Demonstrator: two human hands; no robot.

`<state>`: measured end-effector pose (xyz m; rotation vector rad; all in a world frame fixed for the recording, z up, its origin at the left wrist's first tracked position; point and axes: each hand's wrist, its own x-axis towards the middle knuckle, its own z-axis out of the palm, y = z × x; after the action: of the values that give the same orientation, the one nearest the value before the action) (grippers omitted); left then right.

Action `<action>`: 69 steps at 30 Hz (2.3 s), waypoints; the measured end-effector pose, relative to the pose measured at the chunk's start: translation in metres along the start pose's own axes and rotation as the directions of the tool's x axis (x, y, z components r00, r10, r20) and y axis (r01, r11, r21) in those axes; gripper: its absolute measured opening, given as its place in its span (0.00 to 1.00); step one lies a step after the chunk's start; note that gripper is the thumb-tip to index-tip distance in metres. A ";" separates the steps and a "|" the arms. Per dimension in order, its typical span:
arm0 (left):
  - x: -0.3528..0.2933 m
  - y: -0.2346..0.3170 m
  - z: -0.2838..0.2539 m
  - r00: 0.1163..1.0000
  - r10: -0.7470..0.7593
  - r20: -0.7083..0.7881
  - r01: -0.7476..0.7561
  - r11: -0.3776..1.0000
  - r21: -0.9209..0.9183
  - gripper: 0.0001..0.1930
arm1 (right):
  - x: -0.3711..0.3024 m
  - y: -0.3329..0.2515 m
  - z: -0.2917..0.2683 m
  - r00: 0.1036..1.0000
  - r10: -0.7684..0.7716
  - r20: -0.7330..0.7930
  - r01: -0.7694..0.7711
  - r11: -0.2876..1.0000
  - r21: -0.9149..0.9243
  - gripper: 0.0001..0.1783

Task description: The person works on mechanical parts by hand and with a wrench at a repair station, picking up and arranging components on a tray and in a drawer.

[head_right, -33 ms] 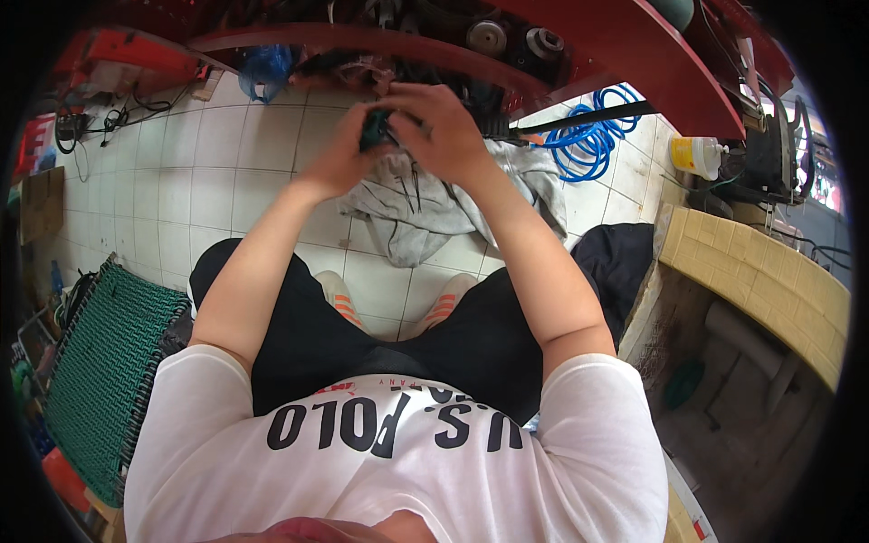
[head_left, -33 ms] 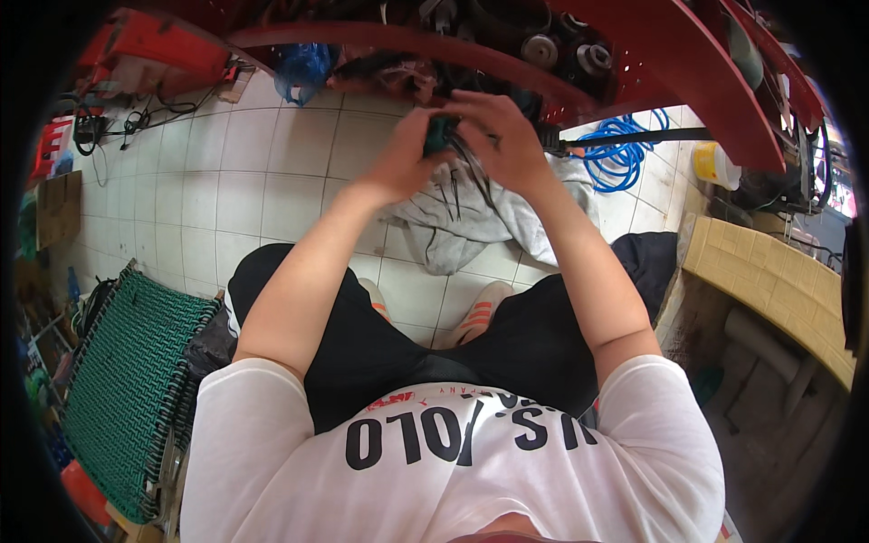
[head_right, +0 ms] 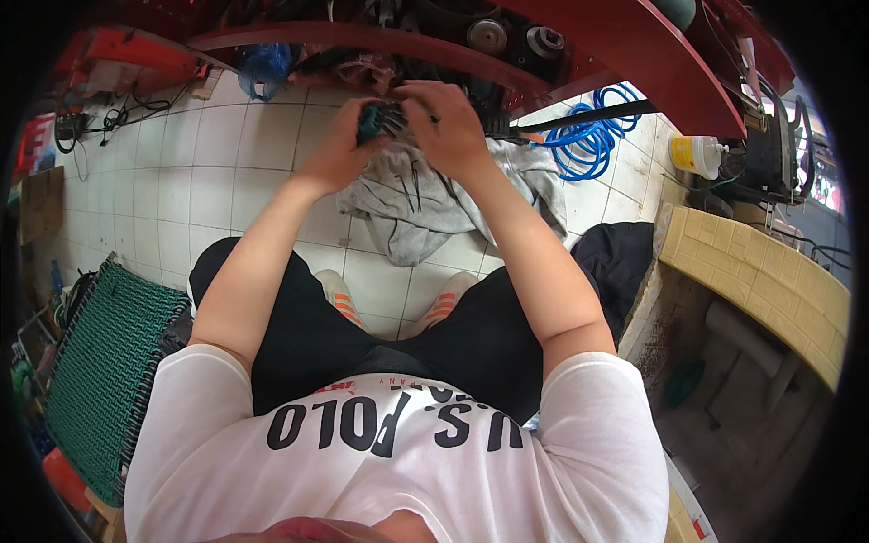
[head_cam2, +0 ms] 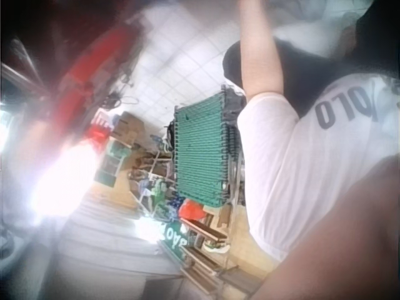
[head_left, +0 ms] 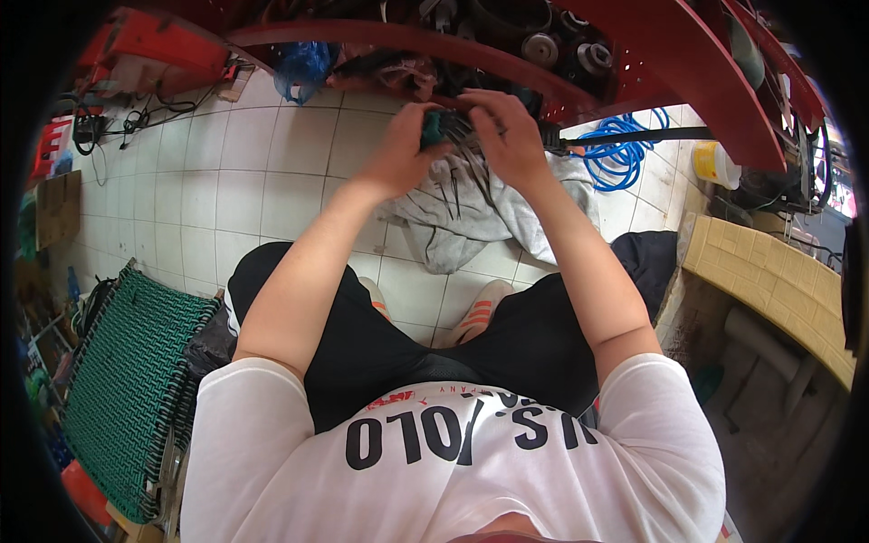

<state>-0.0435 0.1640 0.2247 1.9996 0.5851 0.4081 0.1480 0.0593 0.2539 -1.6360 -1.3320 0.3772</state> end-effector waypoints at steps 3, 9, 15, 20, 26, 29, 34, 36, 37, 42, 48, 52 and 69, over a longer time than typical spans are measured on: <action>0.011 -0.020 -0.006 0.987 -0.055 -0.151 0.061 0.997 0.038 0.27 | -0.022 0.035 0.026 0.966 0.254 -0.055 -0.258 0.961 -0.104 0.13; 0.014 -0.036 -0.021 0.941 -0.186 -0.281 0.197 0.980 0.010 0.27 | -0.095 0.096 0.096 0.793 0.556 0.251 -0.463 0.816 -0.346 0.18; 0.010 -0.028 -0.017 0.946 -0.192 -0.261 0.198 0.980 -0.002 0.26 | -0.155 0.196 0.124 0.514 0.772 0.373 -0.378 0.595 -0.709 0.20; 0.004 -0.045 -0.012 0.941 -0.189 -0.281 0.180 0.982 -0.056 0.26 | -0.178 0.195 0.142 0.553 0.792 0.258 -0.484 0.558 -0.674 0.21; 0.005 -0.044 -0.022 0.946 -0.159 -0.284 0.154 0.987 -0.041 0.25 | -0.163 0.172 0.137 0.516 0.796 0.317 -0.438 0.563 -0.701 0.19; 0.007 -0.041 -0.023 0.953 -0.169 -0.250 0.168 0.985 -0.027 0.25 | -0.162 0.175 0.137 0.523 0.785 0.332 -0.422 0.577 -0.700 0.20; 0.004 -0.047 -0.016 0.940 -0.146 -0.308 0.126 0.988 -0.084 0.25 | -0.174 0.202 0.149 0.534 0.800 0.272 -0.434 0.536 -0.724 0.24; -0.002 -0.046 -0.022 0.939 -0.175 -0.295 0.157 0.984 -0.085 0.25 | -0.176 0.198 0.157 0.522 0.809 0.269 -0.441 0.526 -0.727 0.25; -0.004 -0.045 -0.024 0.940 -0.195 -0.280 0.177 0.980 -0.090 0.25 | -0.178 0.197 0.158 0.526 0.805 0.273 -0.442 0.533 -0.722 0.23; 0.009 -0.033 -0.015 0.952 -0.164 -0.257 0.157 0.986 -0.047 0.25 | -0.173 0.209 0.118 0.562 0.733 0.384 -0.301 0.613 -0.730 0.17; 0.008 -0.031 -0.020 0.953 -0.165 -0.255 0.158 0.986 -0.050 0.25 | -0.110 0.117 0.082 0.275 0.793 0.543 -0.581 0.587 -0.564 0.15; 0.010 -0.034 -0.020 0.940 -0.110 -0.322 0.106 0.994 -0.033 0.26 | -0.074 0.046 0.043 0.639 0.597 0.486 -0.525 0.799 -0.292 0.14; -0.010 -0.005 -0.012 0.998 0.055 -0.016 -0.054 0.994 0.097 0.29 | -0.007 -0.035 0.008 0.978 0.204 0.043 -0.208 0.966 0.156 0.08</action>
<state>-0.0595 0.1688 0.2258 2.1104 0.5722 0.4389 0.1191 0.0551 0.2754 -1.6428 -1.1227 0.6163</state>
